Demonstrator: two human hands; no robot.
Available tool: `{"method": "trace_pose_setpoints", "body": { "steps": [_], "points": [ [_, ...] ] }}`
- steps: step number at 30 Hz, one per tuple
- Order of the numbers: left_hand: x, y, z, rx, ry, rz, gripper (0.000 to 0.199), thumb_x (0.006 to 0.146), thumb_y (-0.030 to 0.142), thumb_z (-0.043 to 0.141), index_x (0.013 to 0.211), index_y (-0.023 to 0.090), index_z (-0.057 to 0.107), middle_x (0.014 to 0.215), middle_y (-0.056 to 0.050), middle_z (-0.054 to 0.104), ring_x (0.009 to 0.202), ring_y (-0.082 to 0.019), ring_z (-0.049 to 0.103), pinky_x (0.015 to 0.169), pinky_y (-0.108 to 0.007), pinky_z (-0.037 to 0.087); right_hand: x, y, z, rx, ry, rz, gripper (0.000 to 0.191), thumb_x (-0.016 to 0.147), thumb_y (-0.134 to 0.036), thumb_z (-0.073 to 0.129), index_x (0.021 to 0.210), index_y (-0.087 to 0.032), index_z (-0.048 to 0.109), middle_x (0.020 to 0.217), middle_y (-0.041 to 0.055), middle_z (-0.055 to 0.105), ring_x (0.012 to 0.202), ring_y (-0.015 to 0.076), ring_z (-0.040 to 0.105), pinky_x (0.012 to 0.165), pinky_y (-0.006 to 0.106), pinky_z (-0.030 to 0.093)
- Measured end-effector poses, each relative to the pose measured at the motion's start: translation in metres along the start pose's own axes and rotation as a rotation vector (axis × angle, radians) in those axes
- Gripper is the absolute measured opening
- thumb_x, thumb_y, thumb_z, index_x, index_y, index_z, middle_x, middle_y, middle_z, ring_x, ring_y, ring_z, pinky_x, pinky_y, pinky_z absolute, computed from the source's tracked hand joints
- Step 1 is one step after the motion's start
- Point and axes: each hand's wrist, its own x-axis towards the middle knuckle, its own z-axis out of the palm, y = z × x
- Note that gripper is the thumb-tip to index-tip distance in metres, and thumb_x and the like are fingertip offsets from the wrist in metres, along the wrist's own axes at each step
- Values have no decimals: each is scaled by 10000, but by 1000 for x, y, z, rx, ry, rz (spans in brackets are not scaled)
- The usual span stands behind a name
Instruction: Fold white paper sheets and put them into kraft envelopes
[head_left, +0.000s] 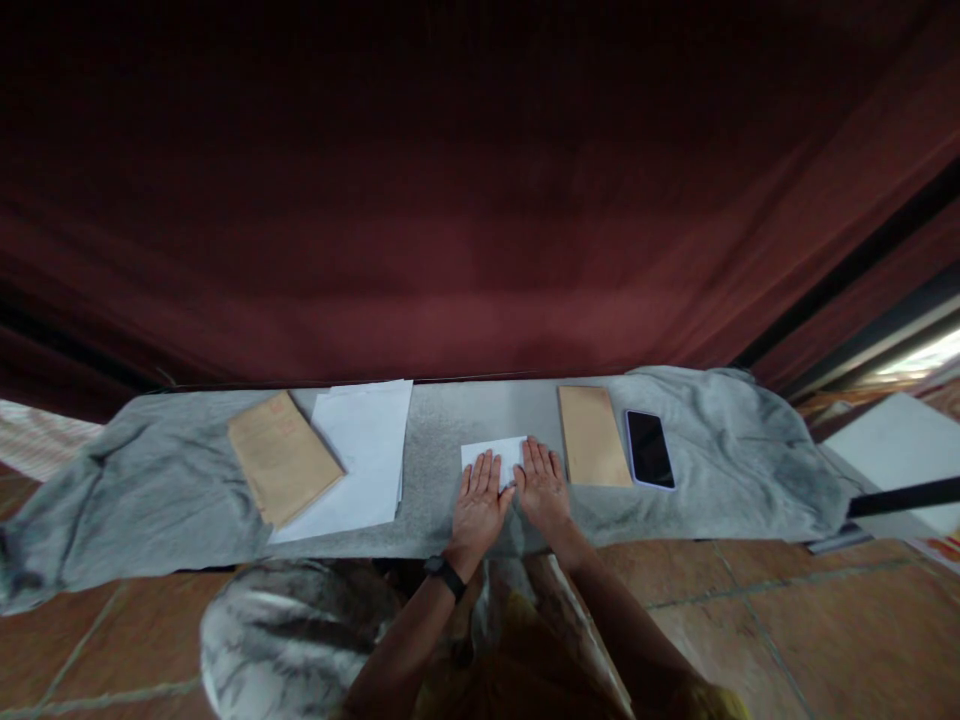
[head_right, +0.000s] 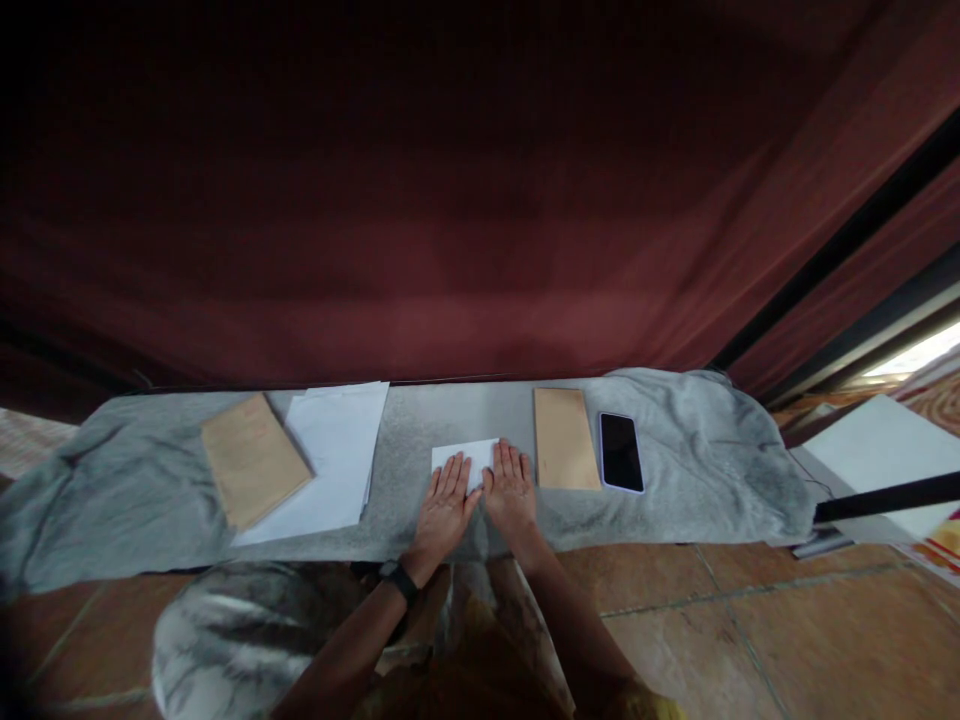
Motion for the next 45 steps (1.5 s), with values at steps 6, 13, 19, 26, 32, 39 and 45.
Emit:
{"method": "trace_pose_setpoints", "body": {
  "steps": [6,13,19,26,32,39,45],
  "points": [
    [-13,-21,-3,29,56,-43,615,1041,388,337,1588,112,295,1623,-158,363,1525,-265,307,1234,-491,325,-1,-10,-3,73,63,31,526,1061,-270,347,1546,-70,392,1566,178,459,1461,284,410,1204,515,285],
    [-13,-19,-4,52,31,-61,604,1037,388,338,1569,101,342,1640,-169,326,1532,-279,289,1239,-484,307,-24,-18,-8,140,-15,-90,500,1054,-312,399,1514,-125,454,1551,160,485,1447,271,439,1194,518,321],
    [-12,-18,-3,66,56,-86,610,1038,422,341,1552,95,376,1627,-184,352,1526,-285,306,1228,-488,318,-38,-8,-7,107,52,-40,546,1055,-319,406,1556,-101,385,1539,184,494,1435,291,448,1210,526,286],
    [-12,-17,-5,85,51,-95,612,1035,429,339,1545,94,387,1616,-181,373,1517,-281,325,1219,-488,335,-40,-11,-4,82,101,-9,578,1039,-312,436,1577,-118,353,1516,171,526,1421,286,462,1219,497,258],
    [-12,-17,-5,93,35,-100,618,1034,441,344,1536,84,403,1613,-189,369,1516,-288,325,1220,-491,337,-40,-12,-3,92,114,-9,550,1044,-316,411,1550,-101,401,1517,178,523,1416,293,465,1213,511,259],
    [-20,-18,-5,79,37,-116,595,1041,415,335,1542,98,394,1613,-168,377,1515,-281,328,1222,-495,337,-40,-10,-7,97,79,-33,539,1039,-298,431,1536,-92,418,1522,191,510,1410,302,477,1198,540,281],
    [-20,1,-1,27,6,-10,553,1047,337,309,1562,142,362,1623,-112,379,1529,-237,298,1253,-494,290,-39,-12,-16,81,4,-25,523,1026,-278,437,1523,-115,448,1546,168,484,1434,296,454,1193,534,300]
  ]
}}
